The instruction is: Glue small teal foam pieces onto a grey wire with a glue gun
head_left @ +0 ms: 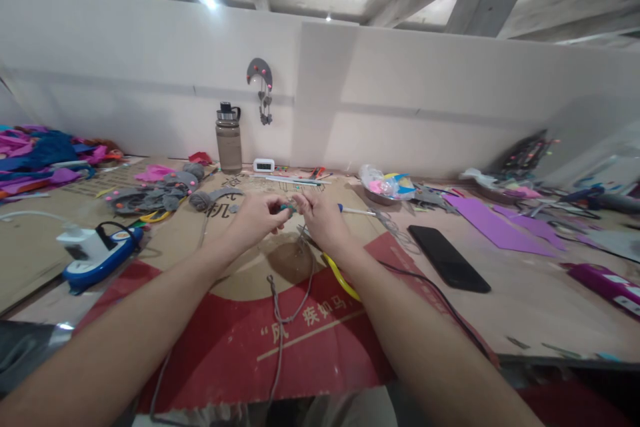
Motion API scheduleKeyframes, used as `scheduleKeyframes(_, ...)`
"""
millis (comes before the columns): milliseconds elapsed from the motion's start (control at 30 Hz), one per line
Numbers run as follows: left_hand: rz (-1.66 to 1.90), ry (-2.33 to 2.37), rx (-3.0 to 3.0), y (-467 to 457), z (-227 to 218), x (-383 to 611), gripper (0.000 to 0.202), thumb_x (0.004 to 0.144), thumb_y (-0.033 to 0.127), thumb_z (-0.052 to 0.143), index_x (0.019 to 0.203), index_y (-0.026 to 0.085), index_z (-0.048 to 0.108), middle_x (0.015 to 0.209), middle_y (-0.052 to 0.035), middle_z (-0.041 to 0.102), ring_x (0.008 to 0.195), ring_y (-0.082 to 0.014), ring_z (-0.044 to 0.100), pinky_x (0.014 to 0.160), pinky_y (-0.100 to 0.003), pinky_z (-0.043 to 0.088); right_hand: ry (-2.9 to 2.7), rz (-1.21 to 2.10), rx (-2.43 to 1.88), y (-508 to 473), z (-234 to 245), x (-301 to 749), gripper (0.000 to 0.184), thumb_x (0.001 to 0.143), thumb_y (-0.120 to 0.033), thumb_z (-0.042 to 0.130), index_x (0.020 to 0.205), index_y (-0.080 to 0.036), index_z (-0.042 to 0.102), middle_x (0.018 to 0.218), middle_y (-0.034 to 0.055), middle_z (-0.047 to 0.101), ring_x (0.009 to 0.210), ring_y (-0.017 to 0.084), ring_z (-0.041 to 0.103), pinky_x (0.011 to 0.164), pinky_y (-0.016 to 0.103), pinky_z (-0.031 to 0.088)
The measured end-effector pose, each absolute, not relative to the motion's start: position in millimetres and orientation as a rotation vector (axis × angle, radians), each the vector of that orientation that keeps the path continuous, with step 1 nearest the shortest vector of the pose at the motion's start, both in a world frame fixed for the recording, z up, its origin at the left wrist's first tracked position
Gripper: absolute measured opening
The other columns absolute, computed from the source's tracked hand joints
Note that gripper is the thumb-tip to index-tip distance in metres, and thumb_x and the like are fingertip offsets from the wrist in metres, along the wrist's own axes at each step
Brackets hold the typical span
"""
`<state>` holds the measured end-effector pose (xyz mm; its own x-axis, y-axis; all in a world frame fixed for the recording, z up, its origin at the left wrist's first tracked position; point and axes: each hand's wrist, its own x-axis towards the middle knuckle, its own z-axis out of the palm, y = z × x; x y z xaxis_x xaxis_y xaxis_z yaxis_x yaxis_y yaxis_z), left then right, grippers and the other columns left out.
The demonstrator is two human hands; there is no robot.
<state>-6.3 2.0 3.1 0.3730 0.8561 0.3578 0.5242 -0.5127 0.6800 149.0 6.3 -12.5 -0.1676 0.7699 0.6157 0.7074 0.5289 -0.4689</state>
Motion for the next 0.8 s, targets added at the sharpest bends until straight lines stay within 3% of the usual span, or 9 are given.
scheduleKeyframes(567,1.073,1.078,1.81,9.4,-0.1,-8.2,0.019,0.074,0.033,0.056,0.074,0.014,0.059,0.054,0.0007,0.058,0.045,-0.008,0.052,0.046,-0.019,0.043,-1.865,0.158,-1.201,7.5,-14.7,149.2,0.036,0.089,-0.038,0.035,0.06,-0.019,0.046,0.058,-0.0003,0.051,0.059,0.012,0.045,0.058,0.024,0.029)
scheduleKeyframes(800,1.076,1.155,1.925,9.0,1.2,-8.7,0.016,0.073,0.03,0.054,0.071,0.015,0.059,0.053,0.0021,0.056,0.044,-0.0075,0.05,0.045,-0.018,0.04,-1.825,0.228,-1.129,4.8,-11.7,149.1,0.037,0.089,-0.04,0.033,0.061,-0.019,0.045,0.06,-0.0005,0.05,0.059,0.012,0.045,0.059,0.024,0.031)
